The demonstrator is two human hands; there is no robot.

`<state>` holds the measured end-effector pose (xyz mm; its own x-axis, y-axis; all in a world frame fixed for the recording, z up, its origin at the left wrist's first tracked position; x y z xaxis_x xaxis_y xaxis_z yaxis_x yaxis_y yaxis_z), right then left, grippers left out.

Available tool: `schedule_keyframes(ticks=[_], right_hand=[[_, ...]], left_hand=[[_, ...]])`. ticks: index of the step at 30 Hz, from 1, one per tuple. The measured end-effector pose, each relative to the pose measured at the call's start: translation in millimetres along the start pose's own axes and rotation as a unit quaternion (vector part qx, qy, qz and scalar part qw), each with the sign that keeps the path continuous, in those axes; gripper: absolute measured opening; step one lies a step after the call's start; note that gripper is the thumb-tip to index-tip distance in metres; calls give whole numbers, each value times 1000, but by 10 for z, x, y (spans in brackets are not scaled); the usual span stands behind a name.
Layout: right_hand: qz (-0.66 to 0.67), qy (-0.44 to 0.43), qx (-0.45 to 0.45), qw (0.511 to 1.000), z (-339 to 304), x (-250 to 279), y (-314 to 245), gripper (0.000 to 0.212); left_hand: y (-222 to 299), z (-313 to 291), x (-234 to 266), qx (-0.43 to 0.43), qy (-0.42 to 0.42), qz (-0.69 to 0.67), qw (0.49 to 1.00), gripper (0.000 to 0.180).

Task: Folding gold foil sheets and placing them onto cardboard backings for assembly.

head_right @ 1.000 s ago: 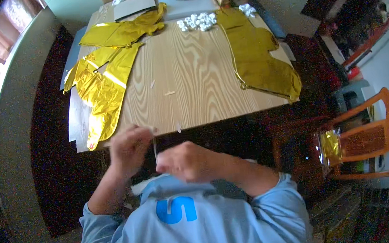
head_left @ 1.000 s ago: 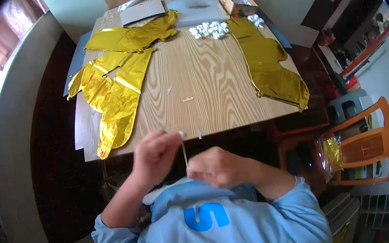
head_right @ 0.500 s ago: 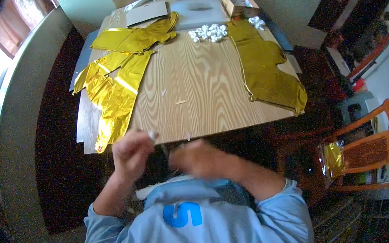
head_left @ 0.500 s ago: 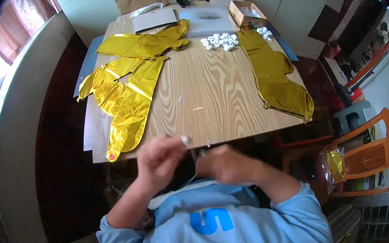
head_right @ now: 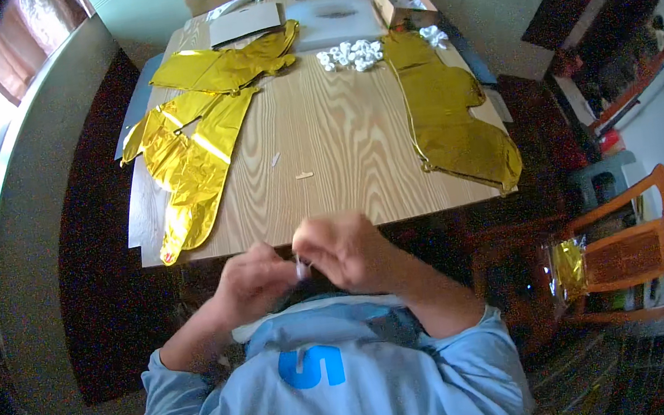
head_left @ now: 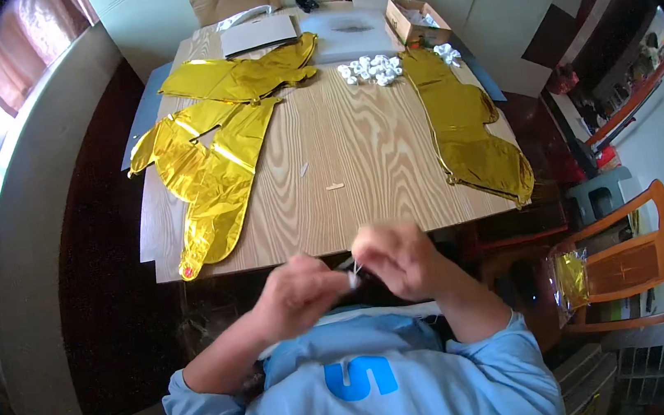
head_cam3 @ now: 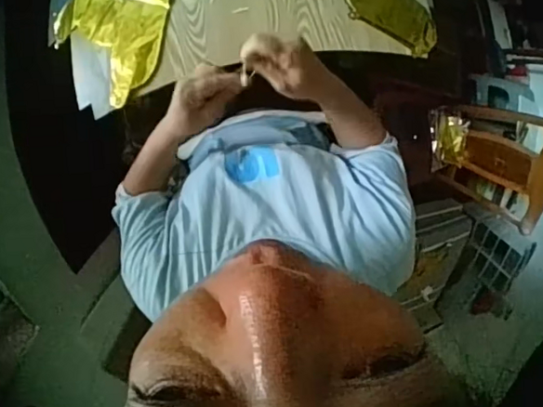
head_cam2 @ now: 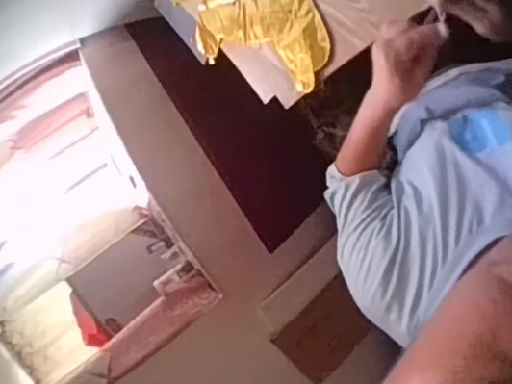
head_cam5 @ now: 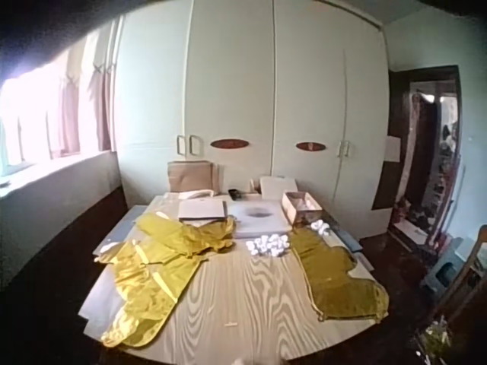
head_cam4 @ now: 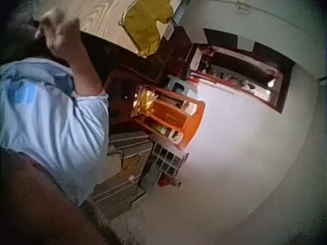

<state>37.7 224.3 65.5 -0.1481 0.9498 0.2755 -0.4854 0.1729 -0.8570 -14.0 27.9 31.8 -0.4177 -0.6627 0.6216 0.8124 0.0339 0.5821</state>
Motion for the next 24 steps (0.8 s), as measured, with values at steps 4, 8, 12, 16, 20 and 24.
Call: schedule_keyframes(ticks=[4,8,12,16,20,24], right_hand=[[28,-183,-26,982,-225,-327,298,3],[-25,-5,4,1000,-37,-23,82,11],[1,-144,10,990,-158,-277,324,16],[-15,7,5,1000,-51,3,126,8],[47,-167,-16,985,-220,-239,386,14],[-48,7,-8,999,-6,6,166,16]], left_hand=[[-94,42,153,165,82,81,979,19],[-28,5,-80,32,-8,2,999,24],[-98,6,73,196,68,-12,978,22],[-63,3,-126,56,-8,-32,998,19],[-170,1,52,230,61,-91,967,18],[-33,-6,-102,138,-33,-98,985,16]])
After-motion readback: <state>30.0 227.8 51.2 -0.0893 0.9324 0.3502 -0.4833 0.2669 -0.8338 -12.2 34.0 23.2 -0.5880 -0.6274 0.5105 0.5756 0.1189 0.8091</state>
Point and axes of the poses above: each hand's wrist, its own z-axis towards the middle knuckle, its own x-axis out of the back of the hand, y = z × x, the point moved 2 cm from there along z, towards the middle knuckle, and after that the axes turned 13 degrees about z, right-handed, at the moved point
